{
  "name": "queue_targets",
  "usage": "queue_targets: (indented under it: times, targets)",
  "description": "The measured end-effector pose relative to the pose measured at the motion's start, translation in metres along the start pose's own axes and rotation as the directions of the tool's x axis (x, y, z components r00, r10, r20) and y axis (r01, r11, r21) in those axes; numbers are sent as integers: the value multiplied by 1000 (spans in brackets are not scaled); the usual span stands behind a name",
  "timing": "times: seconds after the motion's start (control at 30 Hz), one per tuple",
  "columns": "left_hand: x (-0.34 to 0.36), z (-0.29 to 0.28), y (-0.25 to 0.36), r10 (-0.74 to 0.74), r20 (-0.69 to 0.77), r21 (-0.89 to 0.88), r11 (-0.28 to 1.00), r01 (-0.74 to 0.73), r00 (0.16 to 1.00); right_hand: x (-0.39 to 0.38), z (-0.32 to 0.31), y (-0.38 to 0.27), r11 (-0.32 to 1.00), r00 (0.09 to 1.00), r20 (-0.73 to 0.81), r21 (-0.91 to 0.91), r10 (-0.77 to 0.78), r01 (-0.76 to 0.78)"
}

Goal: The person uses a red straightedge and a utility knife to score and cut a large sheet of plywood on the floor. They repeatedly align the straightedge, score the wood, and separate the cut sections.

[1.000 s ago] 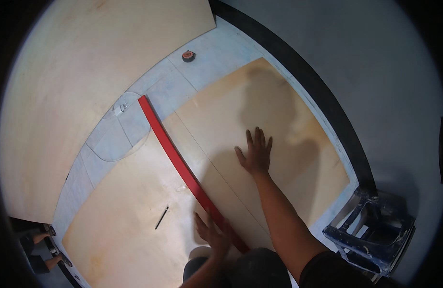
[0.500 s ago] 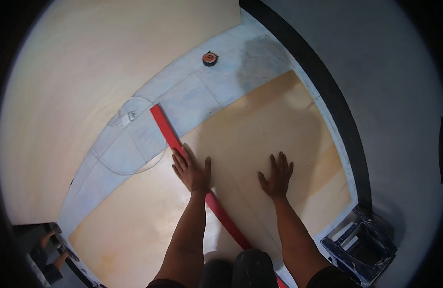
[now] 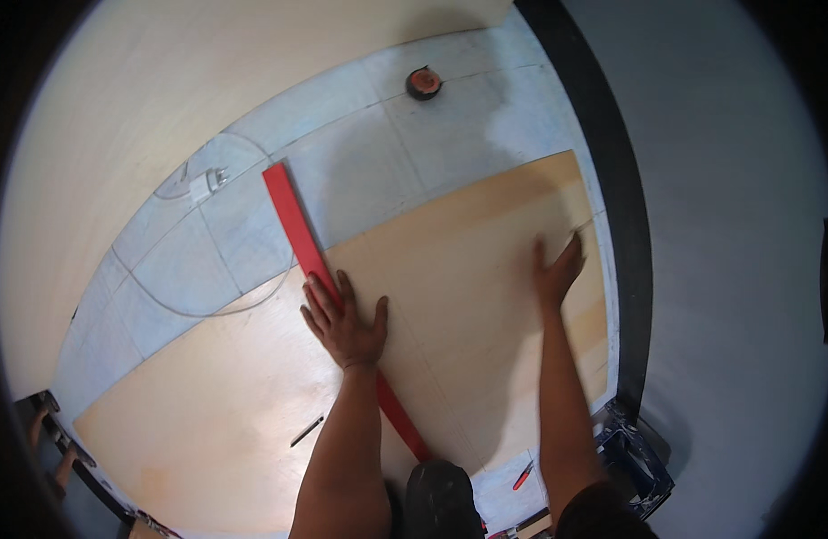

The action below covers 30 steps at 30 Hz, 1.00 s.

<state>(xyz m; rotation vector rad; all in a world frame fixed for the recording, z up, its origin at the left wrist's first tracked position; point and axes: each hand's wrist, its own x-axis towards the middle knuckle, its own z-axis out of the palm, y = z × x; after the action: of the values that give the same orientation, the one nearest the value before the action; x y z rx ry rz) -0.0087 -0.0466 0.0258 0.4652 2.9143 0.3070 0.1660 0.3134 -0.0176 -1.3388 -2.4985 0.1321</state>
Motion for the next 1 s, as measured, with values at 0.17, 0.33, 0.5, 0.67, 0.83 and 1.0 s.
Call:
queue_targets:
  times: [0.17, 0.33, 0.5, 0.67, 0.83, 1.0]
  targets:
    - [3, 7, 22, 32, -14, -109, 993, -34, 999, 187, 26, 84, 978, 963, 172, -56, 208, -202]
    - [2, -2, 8, -12, 26, -83, 996, 14, 1000, 208, 8, 28, 887, 816, 437, -421, 380, -188]
    - [1, -3, 8, -2, 16, -90, 996, 4, 1000, 225, -48, 19, 974, 784, 579, -106, 223, -198]
    - [1, 0, 7, -3, -4, -80, 997, 3, 1000, 220, -102, -20, 950, 843, 446, -214, 301, -226]
    - [2, 0, 9, -3, 14, -119, 993, 5, 1000, 209, -132, -26, 960, 927, 265, -162, 265, -228]
    - [2, -1, 9, -4, 5, -87, 996, 5, 1000, 198, -154, -52, 948, 931, 189, -126, 312, -292]
